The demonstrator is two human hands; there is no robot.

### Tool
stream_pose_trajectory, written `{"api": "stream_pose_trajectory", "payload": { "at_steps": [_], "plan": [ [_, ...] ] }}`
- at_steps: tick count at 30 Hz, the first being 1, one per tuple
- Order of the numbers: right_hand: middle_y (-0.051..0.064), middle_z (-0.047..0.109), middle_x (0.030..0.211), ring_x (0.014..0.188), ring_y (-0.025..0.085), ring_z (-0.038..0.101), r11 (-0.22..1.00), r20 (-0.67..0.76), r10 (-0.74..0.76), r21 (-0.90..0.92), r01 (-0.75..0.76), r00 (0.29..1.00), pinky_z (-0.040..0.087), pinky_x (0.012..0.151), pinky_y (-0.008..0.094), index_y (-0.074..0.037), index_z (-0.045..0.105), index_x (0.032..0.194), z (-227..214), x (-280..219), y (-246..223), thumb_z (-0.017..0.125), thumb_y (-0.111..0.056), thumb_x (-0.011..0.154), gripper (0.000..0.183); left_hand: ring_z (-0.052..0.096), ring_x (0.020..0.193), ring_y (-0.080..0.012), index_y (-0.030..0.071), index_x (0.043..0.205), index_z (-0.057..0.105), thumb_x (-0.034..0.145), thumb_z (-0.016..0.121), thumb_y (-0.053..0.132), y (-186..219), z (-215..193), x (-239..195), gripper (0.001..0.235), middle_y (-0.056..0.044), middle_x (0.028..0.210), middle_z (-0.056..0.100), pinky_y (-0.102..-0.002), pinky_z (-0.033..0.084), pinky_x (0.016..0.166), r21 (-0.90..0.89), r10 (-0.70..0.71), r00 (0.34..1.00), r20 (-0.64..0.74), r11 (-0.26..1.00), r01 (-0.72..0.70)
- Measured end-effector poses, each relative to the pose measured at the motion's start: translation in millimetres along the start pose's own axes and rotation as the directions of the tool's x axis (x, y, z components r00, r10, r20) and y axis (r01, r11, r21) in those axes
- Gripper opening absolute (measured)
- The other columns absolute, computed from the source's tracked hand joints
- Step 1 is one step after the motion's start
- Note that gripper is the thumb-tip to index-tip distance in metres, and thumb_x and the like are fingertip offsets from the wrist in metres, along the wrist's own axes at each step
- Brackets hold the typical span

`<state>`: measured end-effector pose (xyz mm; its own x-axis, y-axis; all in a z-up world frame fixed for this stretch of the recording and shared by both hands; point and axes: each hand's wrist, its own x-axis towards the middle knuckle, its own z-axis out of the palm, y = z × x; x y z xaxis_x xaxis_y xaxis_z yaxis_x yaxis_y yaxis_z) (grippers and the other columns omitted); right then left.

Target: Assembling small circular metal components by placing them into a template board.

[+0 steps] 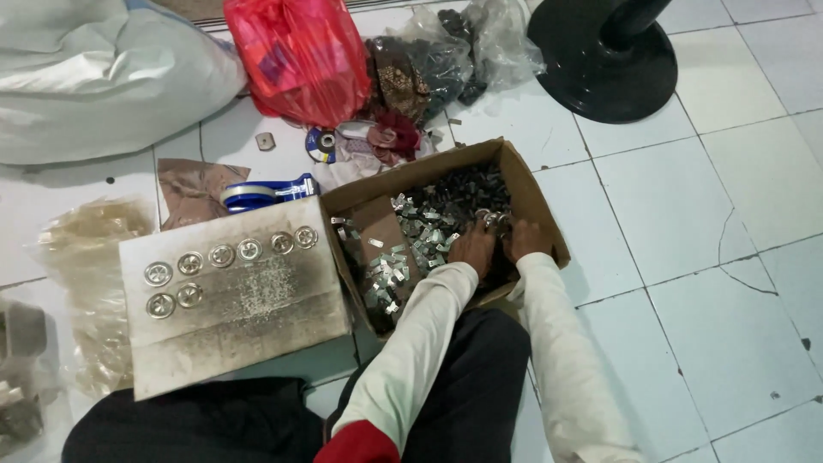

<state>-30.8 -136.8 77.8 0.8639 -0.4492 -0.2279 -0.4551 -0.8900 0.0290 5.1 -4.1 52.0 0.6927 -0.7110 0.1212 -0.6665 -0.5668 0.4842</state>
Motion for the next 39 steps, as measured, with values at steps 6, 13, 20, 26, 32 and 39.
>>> {"api": "stream_pose_trajectory", "payload": {
  "at_steps": [6,13,20,26,32,39],
  "plan": [
    [0.014,0.067,0.111,0.103,0.034,0.071,0.992,0.034,0.128,0.007,-0.128,0.991,0.062,0.083,0.046,-0.011,0.065,0.114,31.8,15.7,18.0,0.053,-0.025,0.1,0.023,0.072,0.101,-0.0434,0.001,0.123,0.065,0.089,0.07,0.001,-13.5,27.9,5.9,0.034,-0.022,0.118,0.065,-0.055,0.065,0.068,-0.085,0.025,0.999,-0.043,0.996,-0.029],
    [0.014,0.072,0.103,0.097,0.038,0.073,0.964,0.064,0.166,0.198,-0.175,0.984,0.063,0.079,0.053,-0.023,0.075,0.111,-1.7,-3.0,19.4,0.077,-0.034,0.088,0.026,0.073,0.094,-0.0415,0.007,0.111,0.067,0.095,0.066,0.014,-25.5,24.6,0.0,0.018,-0.019,0.107,0.071,-0.053,0.063,0.071,-0.33,-0.054,0.998,-0.039,0.943,0.038],
    [0.016,0.077,0.081,0.078,0.031,0.076,0.958,-0.037,0.216,0.203,-0.204,0.976,0.063,0.066,0.045,-0.01,0.079,0.09,-15.1,-12.2,11.2,0.072,-0.015,0.093,0.008,0.074,0.093,-0.0419,0.015,0.114,0.073,0.101,0.06,0.026,-34.0,32.6,-2.4,0.022,-0.018,0.101,0.075,-0.054,0.063,0.074,-0.437,-0.169,0.985,0.014,0.885,0.158],
    [0.017,0.076,0.09,0.088,0.038,0.075,0.858,-0.108,0.261,0.481,-0.179,0.959,0.063,0.072,0.053,-0.017,0.079,0.105,11.4,-9.5,30.3,0.075,-0.031,0.095,0.018,0.068,0.096,-0.0384,0.015,0.109,0.072,0.104,0.057,0.026,-29.5,20.8,-4.3,0.019,-0.014,0.1,0.06,-0.05,0.061,0.075,-0.447,-0.184,0.968,-0.171,0.89,0.091],
    [0.02,0.077,0.095,0.093,0.043,0.074,0.861,-0.15,0.27,0.48,-0.169,0.951,0.063,0.077,0.056,-0.013,0.078,0.111,20.7,-8.1,33.0,0.071,-0.032,0.1,0.024,0.071,0.085,-0.0341,0.017,0.11,0.07,0.105,0.057,0.03,-39.7,24.2,-15.0,0.02,-0.01,0.089,0.062,-0.045,0.061,0.068,-0.493,-0.187,0.958,-0.216,0.868,0.058],
    [0.021,0.075,0.089,0.086,0.043,0.072,0.793,-0.592,0.203,0.567,0.223,0.78,0.058,0.071,0.049,-0.004,0.077,0.105,17.6,-12.4,21.3,0.079,-0.015,0.1,0.012,0.075,0.078,-0.0368,0.007,0.11,0.074,0.104,0.061,0.019,-41.4,-13.9,-45.7,0.019,-0.016,0.085,0.073,-0.041,0.061,0.064,-0.644,-0.28,0.905,-0.321,0.765,0.008]
  ]
}}
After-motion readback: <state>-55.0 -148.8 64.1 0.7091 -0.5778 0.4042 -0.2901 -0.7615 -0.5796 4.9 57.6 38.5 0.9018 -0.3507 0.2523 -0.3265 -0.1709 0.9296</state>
